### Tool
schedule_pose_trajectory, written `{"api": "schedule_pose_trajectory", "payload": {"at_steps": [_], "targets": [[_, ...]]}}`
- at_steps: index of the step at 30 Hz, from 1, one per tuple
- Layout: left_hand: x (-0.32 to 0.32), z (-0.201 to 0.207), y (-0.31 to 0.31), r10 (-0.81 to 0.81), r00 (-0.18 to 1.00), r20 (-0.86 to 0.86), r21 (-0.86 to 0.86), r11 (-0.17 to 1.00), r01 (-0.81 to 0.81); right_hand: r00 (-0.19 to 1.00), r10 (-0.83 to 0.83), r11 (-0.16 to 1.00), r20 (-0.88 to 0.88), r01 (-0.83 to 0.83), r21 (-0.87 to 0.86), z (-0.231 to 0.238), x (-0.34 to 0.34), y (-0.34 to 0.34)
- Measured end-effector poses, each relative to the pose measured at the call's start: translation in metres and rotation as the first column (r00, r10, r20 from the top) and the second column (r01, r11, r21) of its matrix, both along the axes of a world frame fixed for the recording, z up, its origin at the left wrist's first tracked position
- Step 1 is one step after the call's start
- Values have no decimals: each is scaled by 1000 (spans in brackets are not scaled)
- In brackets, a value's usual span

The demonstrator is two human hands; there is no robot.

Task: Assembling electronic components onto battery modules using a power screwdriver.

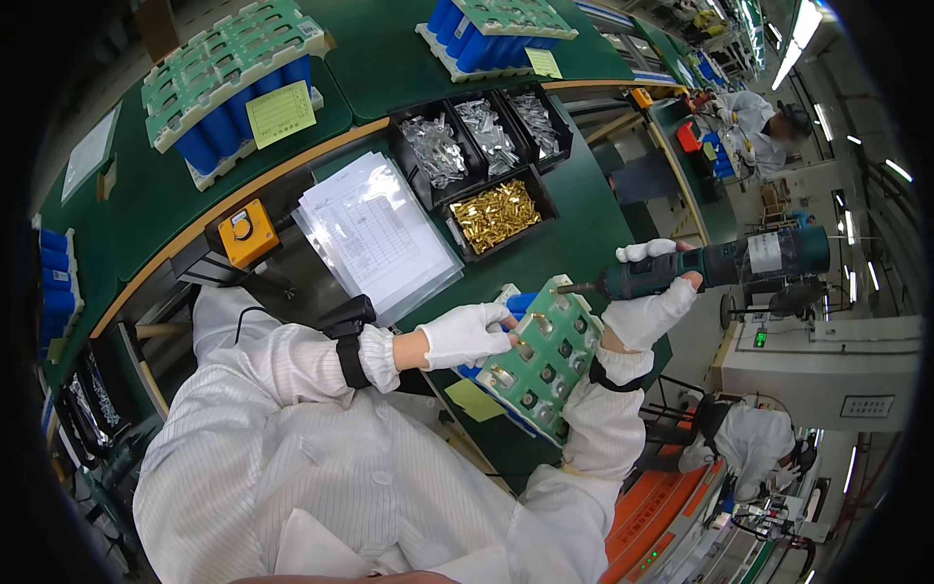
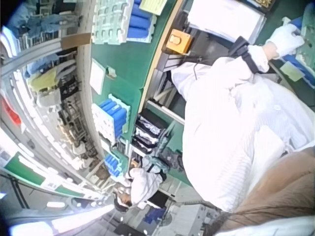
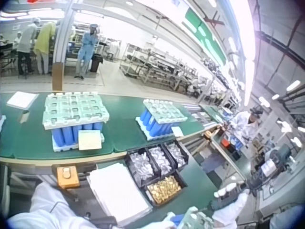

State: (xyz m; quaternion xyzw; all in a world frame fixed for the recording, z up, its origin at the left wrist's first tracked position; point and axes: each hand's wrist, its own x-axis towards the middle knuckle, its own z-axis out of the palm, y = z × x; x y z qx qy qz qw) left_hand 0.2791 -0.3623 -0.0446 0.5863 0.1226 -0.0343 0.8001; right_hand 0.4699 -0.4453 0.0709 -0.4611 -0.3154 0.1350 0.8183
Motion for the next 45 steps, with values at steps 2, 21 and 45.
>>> {"api": "schedule_pose_trajectory", "payload": {"at_steps": [2, 21, 45], "targets": [[1, -2, -1, 3, 1000, 4, -10, 1000, -3, 1000, -4, 1000, 25, 4, -17, 0, -1, 2], [-2, 0, -4, 46, 998, 40, -49, 998, -44, 988, 144, 990, -56, -144, 2, 4, -29, -10], [-3, 5, 0, 0, 1000, -27, -1, 1000, 0, 937, 334, 932, 104, -312, -183, 6, -69, -14]]}}
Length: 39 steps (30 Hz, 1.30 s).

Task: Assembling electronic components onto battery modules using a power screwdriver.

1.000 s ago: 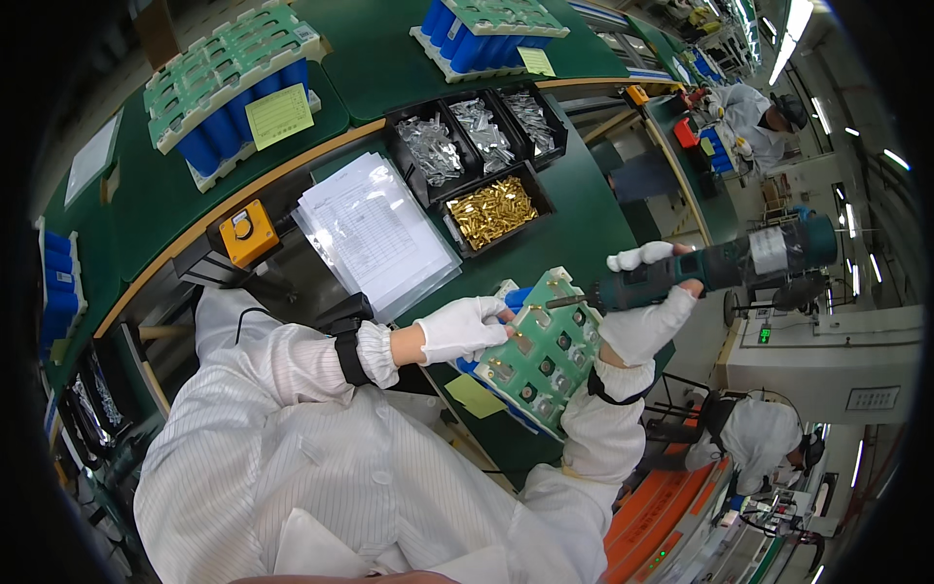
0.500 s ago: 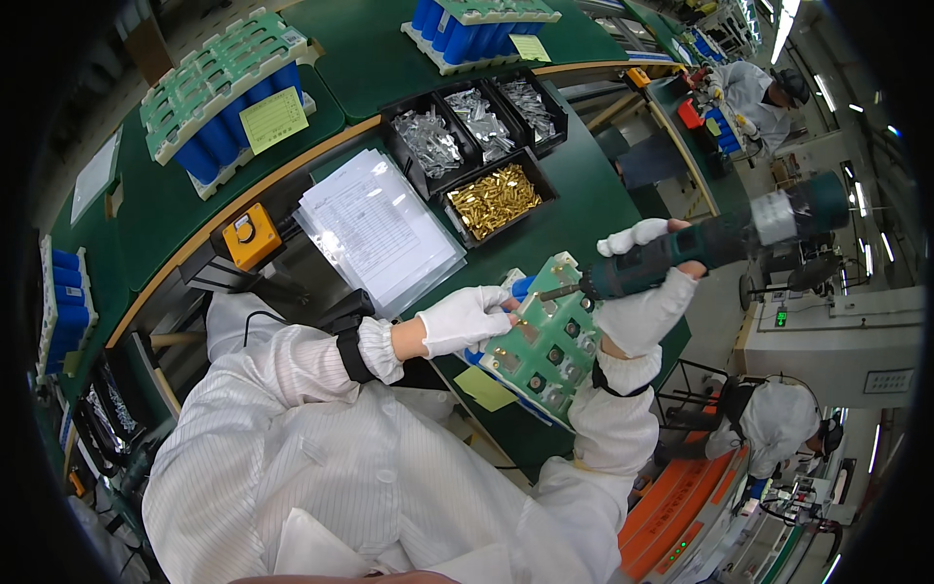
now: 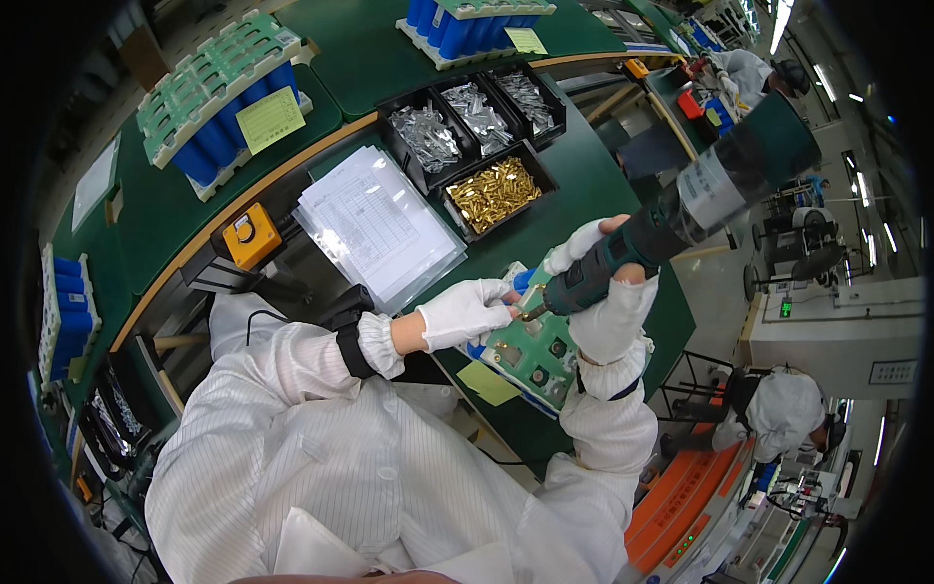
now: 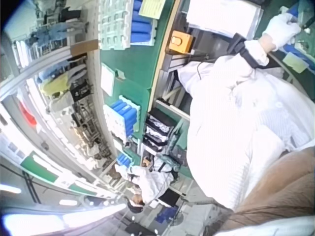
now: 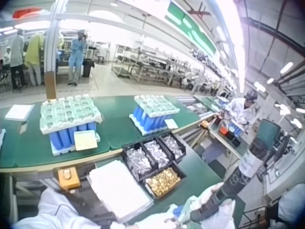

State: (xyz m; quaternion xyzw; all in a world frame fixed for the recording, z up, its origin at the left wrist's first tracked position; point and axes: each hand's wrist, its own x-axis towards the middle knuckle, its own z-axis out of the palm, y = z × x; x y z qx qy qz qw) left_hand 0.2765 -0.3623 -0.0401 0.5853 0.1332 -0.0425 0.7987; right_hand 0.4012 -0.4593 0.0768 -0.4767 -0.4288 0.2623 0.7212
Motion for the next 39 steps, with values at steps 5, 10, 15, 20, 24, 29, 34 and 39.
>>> {"api": "schedule_pose_trajectory", "payload": {"at_steps": [5, 10, 15, 20, 24, 29, 34, 39], "targets": [[-1, 2, 0, 0, 1000, 2, -15, 1000, 0, 991, 50, 995, -126, -39, 87, 8, 7, -6], [0, 2, -1, -6, 1000, -4, -13, 1000, 6, 978, 53, 996, -201, -36, 84, 4, 10, -3], [0, -1, -2, 46, 998, 49, 23, 999, -47, 991, 59, 995, -117, -49, 90, 2, 8, -1], [-2, 3, -2, 44, 998, 38, 19, 999, -45, 986, 36, 995, -163, -21, 94, 0, 10, -3], [-1, 1, -3, 45, 998, 47, -4, 999, -45, 961, 141, 979, -238, -99, 179, 13, 3, -7], [-1, 2, -1, 17, 1000, 21, -17, 1000, -16, 963, 211, 974, -170, -194, 114, 18, -8, -10], [0, -2, -3, 41, 997, 63, 4, 999, -41, 953, 275, 961, -128, -268, 69, 5, -18, 0], [-2, 4, 0, 28, 999, 35, 7, 1000, -29, 951, 293, 955, -99, -287, 70, 4, -18, 1]]}}
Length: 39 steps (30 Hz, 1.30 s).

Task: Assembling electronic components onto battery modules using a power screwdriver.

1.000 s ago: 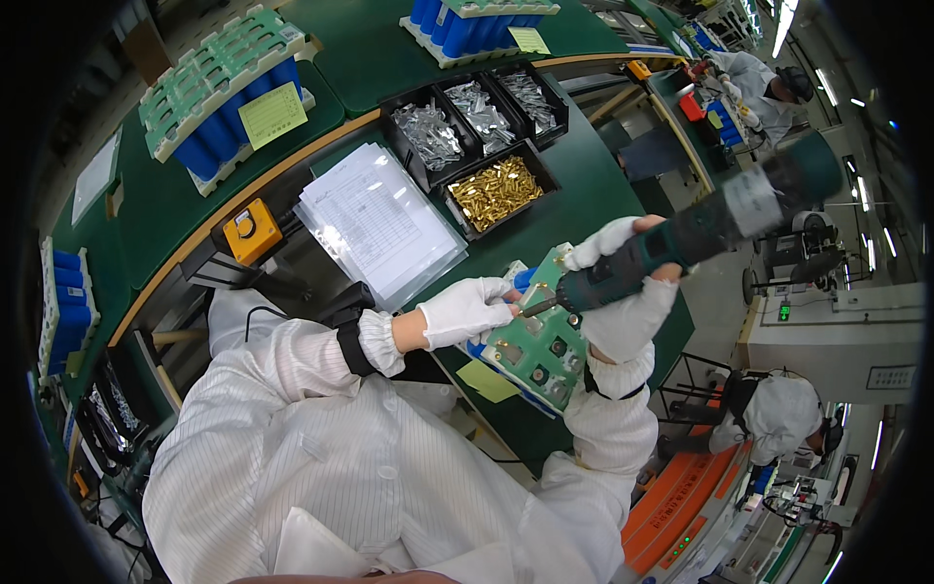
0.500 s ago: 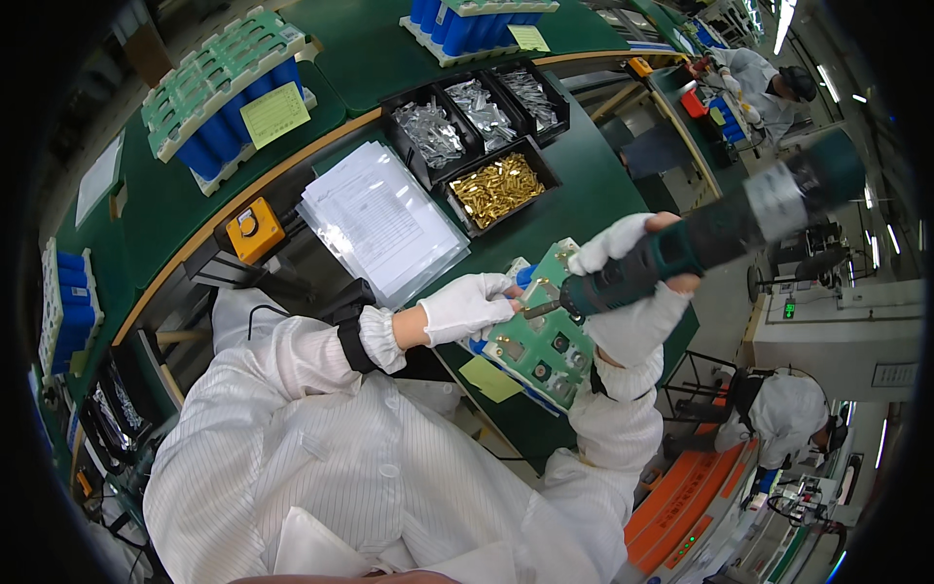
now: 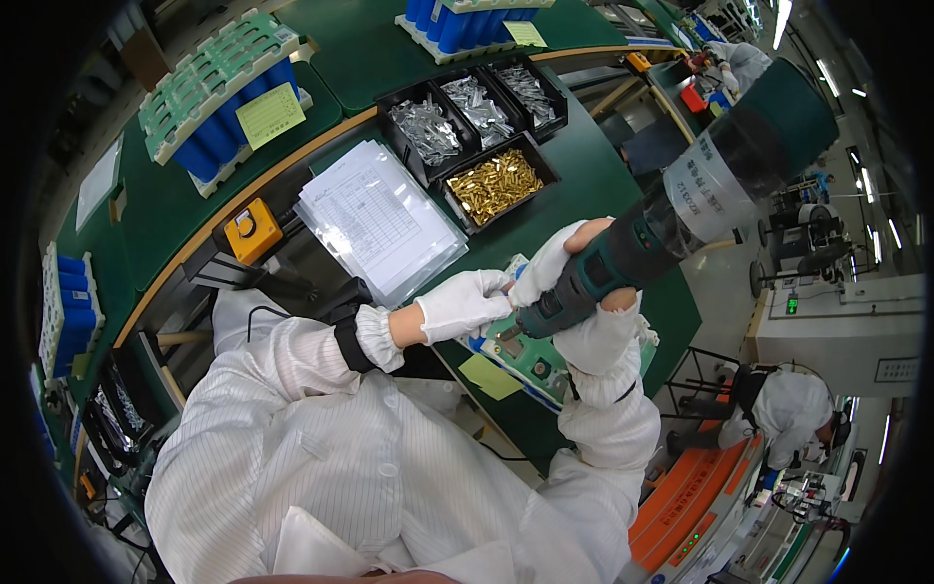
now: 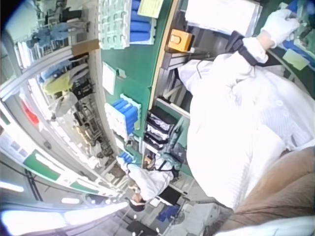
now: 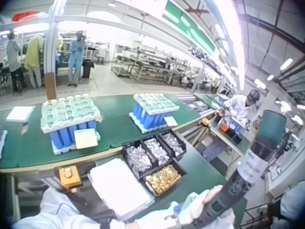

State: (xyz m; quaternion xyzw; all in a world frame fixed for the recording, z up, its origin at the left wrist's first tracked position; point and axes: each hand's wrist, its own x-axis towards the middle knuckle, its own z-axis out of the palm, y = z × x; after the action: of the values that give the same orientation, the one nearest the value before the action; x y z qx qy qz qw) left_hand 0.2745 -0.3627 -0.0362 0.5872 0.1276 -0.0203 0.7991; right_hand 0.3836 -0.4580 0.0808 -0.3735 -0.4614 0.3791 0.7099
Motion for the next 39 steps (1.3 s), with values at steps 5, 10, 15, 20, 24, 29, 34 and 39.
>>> {"api": "schedule_pose_trajectory", "payload": {"at_steps": [5, 10, 15, 20, 24, 29, 34, 39], "targets": [[1, 7, -3, 230, 902, 366, 381, 847, -371, 986, -30, 1000, -161, 30, -2, 7, 0, -5], [-18, 75, 13, 78, 987, 140, 151, 983, -99, 943, -178, 894, 283, 275, -354, 20, 19, -15], [-21, 8, 14, 286, 955, 74, 268, 917, -296, 217, 483, 684, 848, 510, -521, 24, 18, -12], [-32, -32, 4, 314, 935, -162, 374, 897, -236, -39, 574, 658, 818, 617, -432, 12, 5, -8], [-24, -61, 1, 315, 925, -212, 322, 916, -239, -136, 620, 632, 773, 670, -389, 5, 4, -6], [-24, -75, -1, 381, 924, -35, 550, 779, -300, -25, 621, 605, 784, 651, -458, 8, 14, -7], [-34, -58, 0, 265, 963, 58, 839, 509, -191, -13, 622, 611, 783, 633, -475, 14, 7, -4], [-43, 25, 8, 82, 988, 128, 847, 509, -152, 11, 572, 581, 820, 701, -415, 11, 19, -4]]}}
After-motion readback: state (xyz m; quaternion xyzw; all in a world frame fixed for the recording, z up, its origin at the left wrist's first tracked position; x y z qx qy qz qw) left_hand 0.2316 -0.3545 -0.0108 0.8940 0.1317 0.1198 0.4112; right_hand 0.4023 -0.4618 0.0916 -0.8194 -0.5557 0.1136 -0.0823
